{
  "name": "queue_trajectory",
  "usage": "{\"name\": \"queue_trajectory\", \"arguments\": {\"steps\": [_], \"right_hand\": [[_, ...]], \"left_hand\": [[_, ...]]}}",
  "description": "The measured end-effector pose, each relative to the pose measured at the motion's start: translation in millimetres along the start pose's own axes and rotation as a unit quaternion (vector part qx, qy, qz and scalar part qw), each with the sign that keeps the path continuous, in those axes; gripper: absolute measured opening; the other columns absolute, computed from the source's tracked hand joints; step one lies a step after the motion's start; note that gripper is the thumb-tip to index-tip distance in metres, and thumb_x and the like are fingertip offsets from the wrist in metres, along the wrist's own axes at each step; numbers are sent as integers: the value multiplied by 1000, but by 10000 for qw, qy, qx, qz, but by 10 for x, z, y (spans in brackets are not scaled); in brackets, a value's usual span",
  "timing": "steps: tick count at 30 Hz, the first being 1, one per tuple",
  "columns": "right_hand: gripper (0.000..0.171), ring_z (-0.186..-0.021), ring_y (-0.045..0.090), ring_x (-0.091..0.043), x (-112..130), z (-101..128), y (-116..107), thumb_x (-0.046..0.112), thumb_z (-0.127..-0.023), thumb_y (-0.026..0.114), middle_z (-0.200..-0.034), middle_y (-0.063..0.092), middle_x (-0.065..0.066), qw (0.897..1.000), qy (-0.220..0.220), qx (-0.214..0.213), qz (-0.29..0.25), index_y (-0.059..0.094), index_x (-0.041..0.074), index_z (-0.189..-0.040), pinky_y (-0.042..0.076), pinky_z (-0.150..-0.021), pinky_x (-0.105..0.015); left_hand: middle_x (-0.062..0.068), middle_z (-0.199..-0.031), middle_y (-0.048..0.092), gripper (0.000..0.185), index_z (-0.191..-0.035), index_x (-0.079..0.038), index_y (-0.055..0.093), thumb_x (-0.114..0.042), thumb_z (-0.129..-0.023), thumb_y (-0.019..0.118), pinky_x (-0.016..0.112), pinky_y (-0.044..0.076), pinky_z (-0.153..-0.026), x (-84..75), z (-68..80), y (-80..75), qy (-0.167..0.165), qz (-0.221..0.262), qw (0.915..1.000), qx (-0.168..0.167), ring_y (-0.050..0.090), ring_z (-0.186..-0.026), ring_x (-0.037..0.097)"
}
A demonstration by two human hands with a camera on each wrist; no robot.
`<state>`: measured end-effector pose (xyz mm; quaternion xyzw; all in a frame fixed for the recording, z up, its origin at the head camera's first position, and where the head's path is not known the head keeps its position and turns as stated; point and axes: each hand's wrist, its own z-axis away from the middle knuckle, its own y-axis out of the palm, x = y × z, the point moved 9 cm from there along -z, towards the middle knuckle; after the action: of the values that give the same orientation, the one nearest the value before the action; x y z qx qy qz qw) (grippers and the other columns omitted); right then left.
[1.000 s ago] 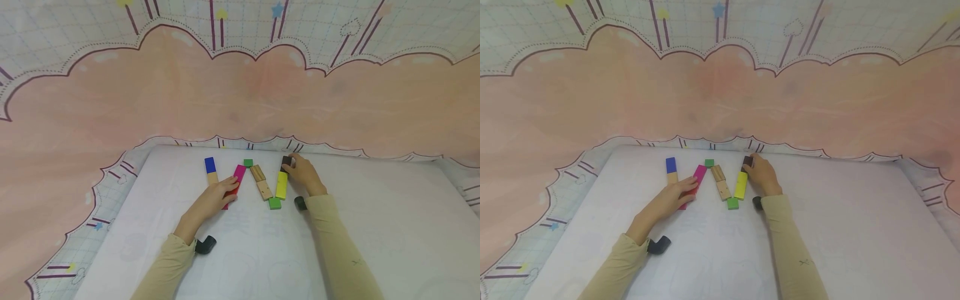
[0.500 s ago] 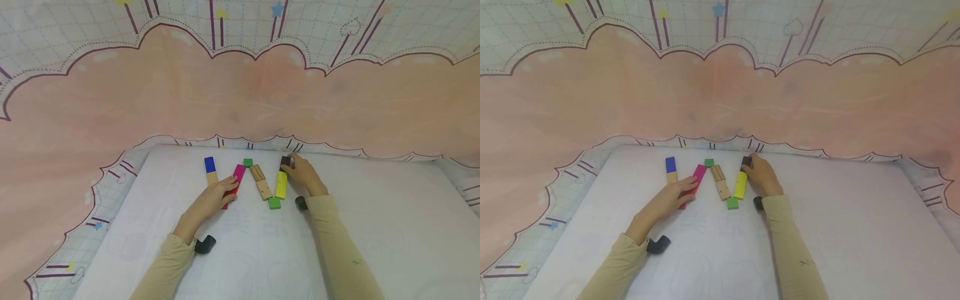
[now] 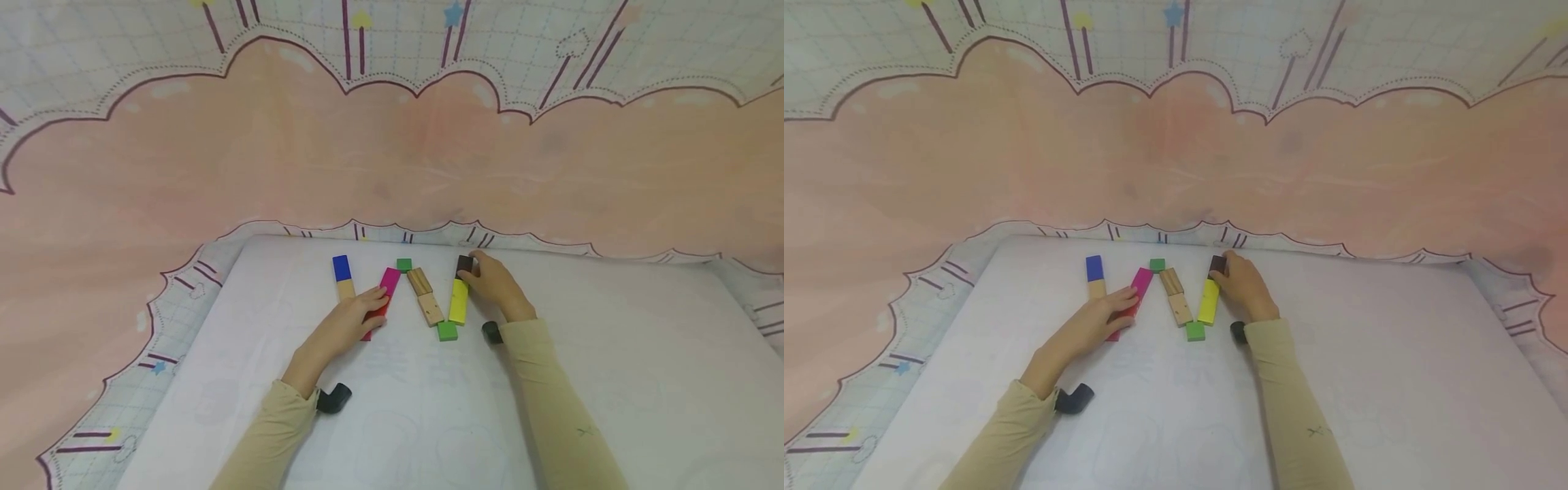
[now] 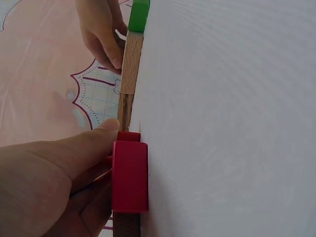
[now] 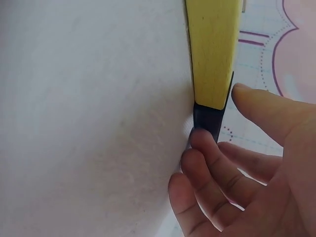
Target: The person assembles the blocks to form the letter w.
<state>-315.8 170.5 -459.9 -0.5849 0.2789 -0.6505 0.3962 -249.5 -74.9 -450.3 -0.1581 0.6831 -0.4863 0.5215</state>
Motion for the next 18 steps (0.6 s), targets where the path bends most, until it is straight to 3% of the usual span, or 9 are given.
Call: {"name": "queue_trajectory", "arguments": {"steps": [18], "right_hand": [[58,-95,55,-30,-21,48,-19,25,-101,58,-109,59,-20,9998,-74,-100,-144,37,-6,-145,50,-88,-46]], "left_hand": [[11,-153,44,49,-139,-3,56,-20,-95,68,42,35,-115,0,-10,2,-42,-36,10000,65,39,-144,28]]}}
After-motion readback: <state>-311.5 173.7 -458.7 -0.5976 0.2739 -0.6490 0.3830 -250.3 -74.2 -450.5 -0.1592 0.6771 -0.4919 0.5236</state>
